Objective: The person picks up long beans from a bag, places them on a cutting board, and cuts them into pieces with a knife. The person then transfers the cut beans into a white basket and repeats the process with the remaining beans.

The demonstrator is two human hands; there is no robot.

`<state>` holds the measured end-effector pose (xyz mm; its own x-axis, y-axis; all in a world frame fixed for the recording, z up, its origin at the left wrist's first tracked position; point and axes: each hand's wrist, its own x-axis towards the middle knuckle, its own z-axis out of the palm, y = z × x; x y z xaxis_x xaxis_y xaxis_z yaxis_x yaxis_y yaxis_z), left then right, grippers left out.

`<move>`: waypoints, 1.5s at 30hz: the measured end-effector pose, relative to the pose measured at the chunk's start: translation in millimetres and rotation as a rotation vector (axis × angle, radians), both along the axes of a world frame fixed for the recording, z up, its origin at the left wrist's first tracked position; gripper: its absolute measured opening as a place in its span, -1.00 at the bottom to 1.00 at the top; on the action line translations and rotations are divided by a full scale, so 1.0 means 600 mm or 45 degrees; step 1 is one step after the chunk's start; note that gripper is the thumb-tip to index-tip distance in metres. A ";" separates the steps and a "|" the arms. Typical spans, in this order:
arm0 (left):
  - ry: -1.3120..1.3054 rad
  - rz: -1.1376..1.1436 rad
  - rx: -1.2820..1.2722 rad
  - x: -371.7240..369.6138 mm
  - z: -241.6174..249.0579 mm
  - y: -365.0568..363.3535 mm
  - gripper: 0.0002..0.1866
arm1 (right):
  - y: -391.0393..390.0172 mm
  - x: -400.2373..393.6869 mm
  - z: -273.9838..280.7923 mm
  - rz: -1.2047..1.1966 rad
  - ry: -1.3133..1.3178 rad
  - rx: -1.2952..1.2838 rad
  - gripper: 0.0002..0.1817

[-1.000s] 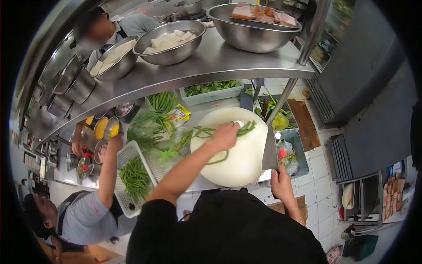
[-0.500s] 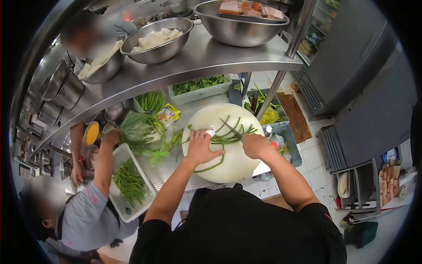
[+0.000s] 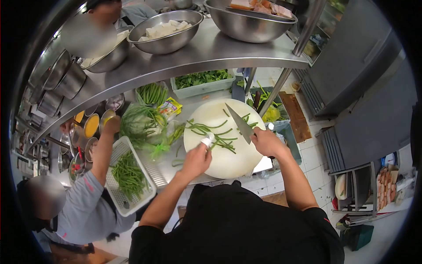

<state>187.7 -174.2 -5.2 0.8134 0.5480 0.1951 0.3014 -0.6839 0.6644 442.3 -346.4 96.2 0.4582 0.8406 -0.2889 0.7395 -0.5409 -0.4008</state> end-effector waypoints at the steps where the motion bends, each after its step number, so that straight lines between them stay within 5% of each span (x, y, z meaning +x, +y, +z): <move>1: 0.009 -0.002 -0.001 -0.001 0.023 0.015 -0.73 | -0.006 -0.004 0.001 -0.022 0.008 0.031 -0.62; 3: 0.143 0.107 -0.046 0.010 0.066 0.049 -0.51 | -0.016 -0.012 0.007 -0.045 0.025 0.059 -0.64; 9: -0.276 0.057 -0.363 0.053 0.168 0.119 -0.46 | -0.046 -0.023 0.011 -0.149 0.065 0.072 -0.67; 15: -0.340 0.184 -0.636 0.020 0.236 0.108 -0.47 | -0.095 -0.018 -0.001 -0.115 0.002 0.189 -0.68; 17: -0.422 0.227 -0.629 -0.025 0.212 0.135 -0.56 | -0.106 -0.018 0.005 -0.194 0.053 0.200 -0.69; 19: -0.377 0.479 -0.969 -0.089 0.202 0.165 -0.63 | -0.118 -0.021 0.009 -0.225 0.070 0.182 -0.69; 24: -0.203 0.756 -1.179 -0.245 0.064 0.300 -0.60 | -0.126 -0.027 0.009 -0.276 0.158 0.137 -0.67; 26: 0.053 0.862 -1.002 -0.273 -0.034 0.367 -0.58 | -0.124 -0.028 0.000 -0.282 0.160 0.097 -0.66; 28: 0.305 0.954 -0.815 -0.265 -0.050 0.366 -0.56 | -0.121 -0.032 -0.003 -0.268 0.145 0.107 -0.66; 30: 0.618 0.811 0.650 -0.203 -0.049 0.304 -0.50 | -0.116 -0.035 -0.002 -0.263 0.130 0.121 -0.66; 32: 0.185 0.459 0.731 -0.119 -0.047 0.259 -0.49 | -0.116 -0.039 -0.002 -0.276 0.133 0.137 -0.66; 35: 0.310 -0.327 0.253 0.044 0.042 0.130 -0.47 | -0.112 -0.043 0.000 -0.283 0.158 0.144 -0.66; 37: -0.211 -0.737 0.656 0.103 0.032 0.069 -0.46 | -0.113 -0.047 -0.002 -0.267 0.134 0.160 -0.66; 43: 0.477 -0.658 0.413 0.138 -0.045 0.040 -0.46 | -0.140 -0.061 -0.007 -0.308 0.080 0.194 -0.68; 45: 0.289 -0.546 0.437 0.144 -0.052 0.054 -0.41 | -0.150 -0.069 -0.006 -0.331 0.102 0.171 -0.68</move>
